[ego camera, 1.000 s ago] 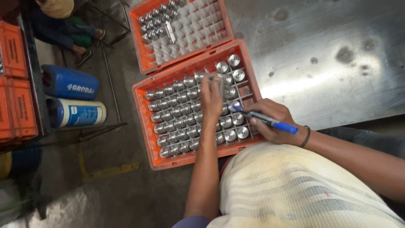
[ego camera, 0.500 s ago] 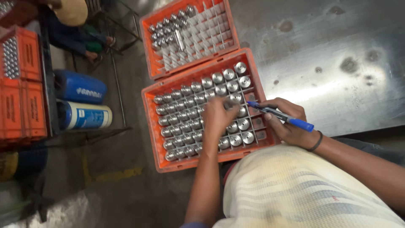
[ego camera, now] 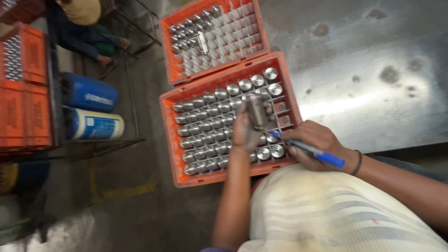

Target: The person holds a blue marker and picks machined metal parts one at a time from an orange crate, marks each part, and places it into a compartmentalized grid tray. The person repeats this pick-mark-place cycle continuously across the crate of parts.

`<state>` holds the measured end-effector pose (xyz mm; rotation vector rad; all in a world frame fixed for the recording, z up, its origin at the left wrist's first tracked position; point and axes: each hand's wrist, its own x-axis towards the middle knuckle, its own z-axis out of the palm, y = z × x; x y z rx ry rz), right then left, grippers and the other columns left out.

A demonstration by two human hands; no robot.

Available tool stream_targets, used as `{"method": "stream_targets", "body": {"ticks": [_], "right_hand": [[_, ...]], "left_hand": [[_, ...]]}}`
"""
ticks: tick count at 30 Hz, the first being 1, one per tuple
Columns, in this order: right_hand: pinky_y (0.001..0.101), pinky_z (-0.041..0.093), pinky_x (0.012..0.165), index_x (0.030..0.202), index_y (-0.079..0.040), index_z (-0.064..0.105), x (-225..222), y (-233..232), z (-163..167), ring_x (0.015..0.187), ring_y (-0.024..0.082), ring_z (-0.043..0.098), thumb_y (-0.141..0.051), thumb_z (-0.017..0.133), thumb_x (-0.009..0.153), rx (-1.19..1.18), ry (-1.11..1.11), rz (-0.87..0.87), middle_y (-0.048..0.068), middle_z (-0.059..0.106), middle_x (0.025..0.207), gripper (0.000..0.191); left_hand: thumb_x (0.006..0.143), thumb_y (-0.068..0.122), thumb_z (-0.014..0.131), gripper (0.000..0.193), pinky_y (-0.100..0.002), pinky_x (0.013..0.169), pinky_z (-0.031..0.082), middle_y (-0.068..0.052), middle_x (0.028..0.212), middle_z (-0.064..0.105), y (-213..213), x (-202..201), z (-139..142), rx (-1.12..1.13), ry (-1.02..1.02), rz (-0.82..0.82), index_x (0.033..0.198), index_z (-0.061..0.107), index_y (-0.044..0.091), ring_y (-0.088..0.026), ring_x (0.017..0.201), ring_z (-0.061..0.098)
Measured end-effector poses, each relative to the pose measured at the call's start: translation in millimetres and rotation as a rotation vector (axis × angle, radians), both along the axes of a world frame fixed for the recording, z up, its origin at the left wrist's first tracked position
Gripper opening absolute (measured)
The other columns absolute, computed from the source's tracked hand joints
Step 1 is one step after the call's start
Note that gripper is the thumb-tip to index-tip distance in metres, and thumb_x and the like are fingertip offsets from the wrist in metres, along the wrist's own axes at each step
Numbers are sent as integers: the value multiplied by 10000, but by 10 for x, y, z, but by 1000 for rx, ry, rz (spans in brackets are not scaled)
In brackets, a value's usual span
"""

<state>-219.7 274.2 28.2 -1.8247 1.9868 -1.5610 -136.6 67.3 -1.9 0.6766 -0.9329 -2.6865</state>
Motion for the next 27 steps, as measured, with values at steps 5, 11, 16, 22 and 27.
{"method": "stream_targets", "body": {"ticks": [5,11,16,22,27], "right_hand": [[351,562,688,1108,4,653,37,-80,-42,789,229,693,-83,641,893,-44,-96,-42,106,700,900,232],[325,587,724,1144,-19,669,81,28,-126,802,197,719,-74,629,894,74,-222,-60,96,714,929,259],[315,587,725,1133,-36,664,79,8,-133,833,194,743,-86,641,904,-8,-241,-69,99,734,982,235],[303,584,727,1105,-35,685,-22,64,-122,820,180,741,-104,639,918,40,-257,-127,100,740,933,205],[300,579,768,1166,-1,664,-129,176,-110,890,166,744,-99,572,987,24,-348,-220,94,756,967,224]], "left_hand": [[1019,487,432,491,-274,648,550,-53,984,745,265,-155,-92,-280,-77,28,1107,649,55,-109,719,647],[1057,377,573,290,-226,479,430,25,785,569,264,-137,-140,-359,-94,85,1025,598,90,-57,583,530],[950,196,603,182,-289,634,555,-47,857,668,290,-197,-103,-240,-63,116,1085,574,77,-133,714,662],[980,284,564,222,-383,617,545,-124,777,691,290,-53,160,-904,-420,-135,1048,597,75,-236,677,694],[663,153,815,431,-460,721,545,-221,945,657,304,147,206,-1684,-443,-116,1049,707,-8,-370,822,676]]}}
